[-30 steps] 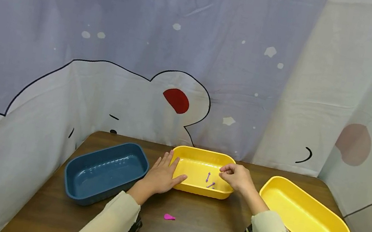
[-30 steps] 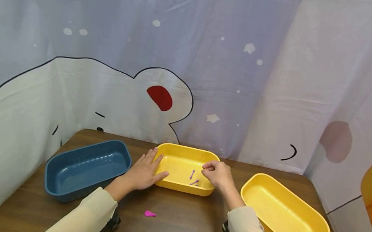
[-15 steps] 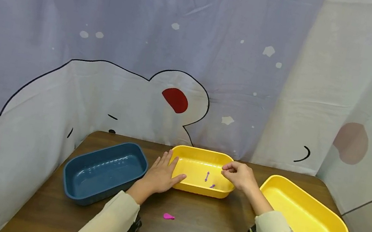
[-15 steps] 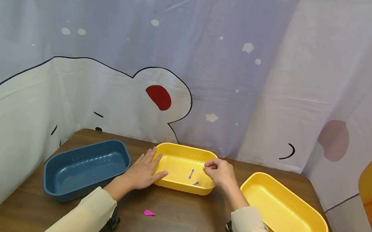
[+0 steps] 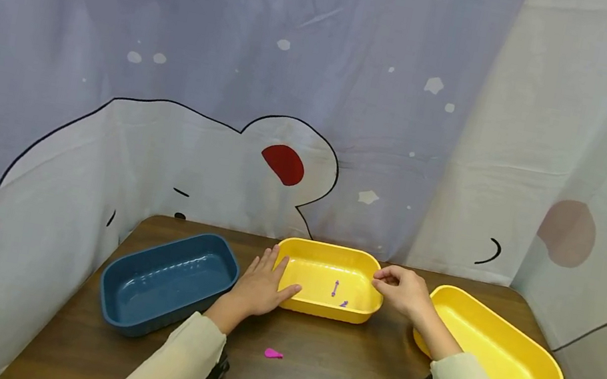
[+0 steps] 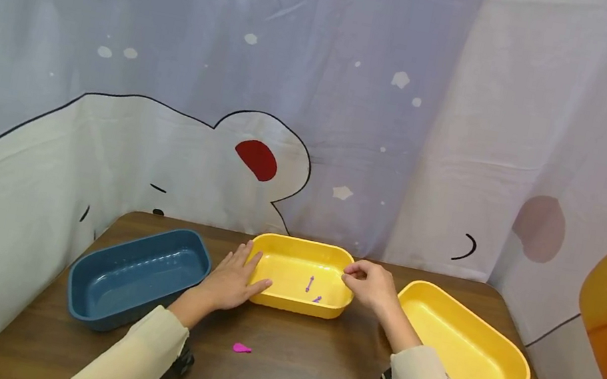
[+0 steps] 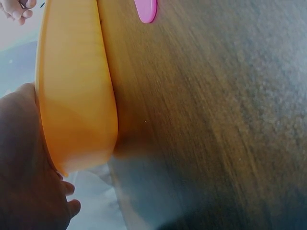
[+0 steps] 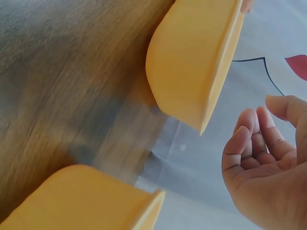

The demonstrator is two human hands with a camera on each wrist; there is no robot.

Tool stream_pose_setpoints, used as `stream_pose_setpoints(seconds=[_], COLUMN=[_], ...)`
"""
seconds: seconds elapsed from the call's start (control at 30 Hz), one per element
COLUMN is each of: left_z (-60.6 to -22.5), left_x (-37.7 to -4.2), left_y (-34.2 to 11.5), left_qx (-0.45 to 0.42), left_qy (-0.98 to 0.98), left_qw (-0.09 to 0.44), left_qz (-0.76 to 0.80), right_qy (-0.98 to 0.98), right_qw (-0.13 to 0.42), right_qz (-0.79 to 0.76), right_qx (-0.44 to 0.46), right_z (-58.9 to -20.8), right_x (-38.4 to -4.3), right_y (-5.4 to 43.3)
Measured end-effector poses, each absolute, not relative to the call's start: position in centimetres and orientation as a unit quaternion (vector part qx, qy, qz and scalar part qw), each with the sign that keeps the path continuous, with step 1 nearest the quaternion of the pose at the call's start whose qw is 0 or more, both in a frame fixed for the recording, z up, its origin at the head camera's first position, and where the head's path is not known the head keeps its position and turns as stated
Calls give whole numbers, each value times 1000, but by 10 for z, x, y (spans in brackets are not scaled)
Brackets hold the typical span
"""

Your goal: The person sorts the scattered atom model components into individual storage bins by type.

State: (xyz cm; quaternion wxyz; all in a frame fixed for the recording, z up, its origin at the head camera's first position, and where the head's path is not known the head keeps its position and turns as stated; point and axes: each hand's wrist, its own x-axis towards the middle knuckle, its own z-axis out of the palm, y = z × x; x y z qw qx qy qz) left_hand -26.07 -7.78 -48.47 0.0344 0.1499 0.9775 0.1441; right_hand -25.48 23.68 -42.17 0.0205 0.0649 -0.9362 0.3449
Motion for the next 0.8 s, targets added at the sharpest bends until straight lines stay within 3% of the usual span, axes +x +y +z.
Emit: stream_pose_setpoints(seconds=[0.57, 0.8], left_z=[-487, -482], left_x=[-261, -259], left_y=[-78, -77], left_qx=[146, 147], left_qy=[978, 976], left_qw=[33, 38], left_qz=[148, 153], right_qy=[-936, -939], right_qw=[29, 66], right_qz=[345, 329], right_qx=[61, 70], right_z=[-412, -412], right_x=[-225, -209], right_y=[275, 290])
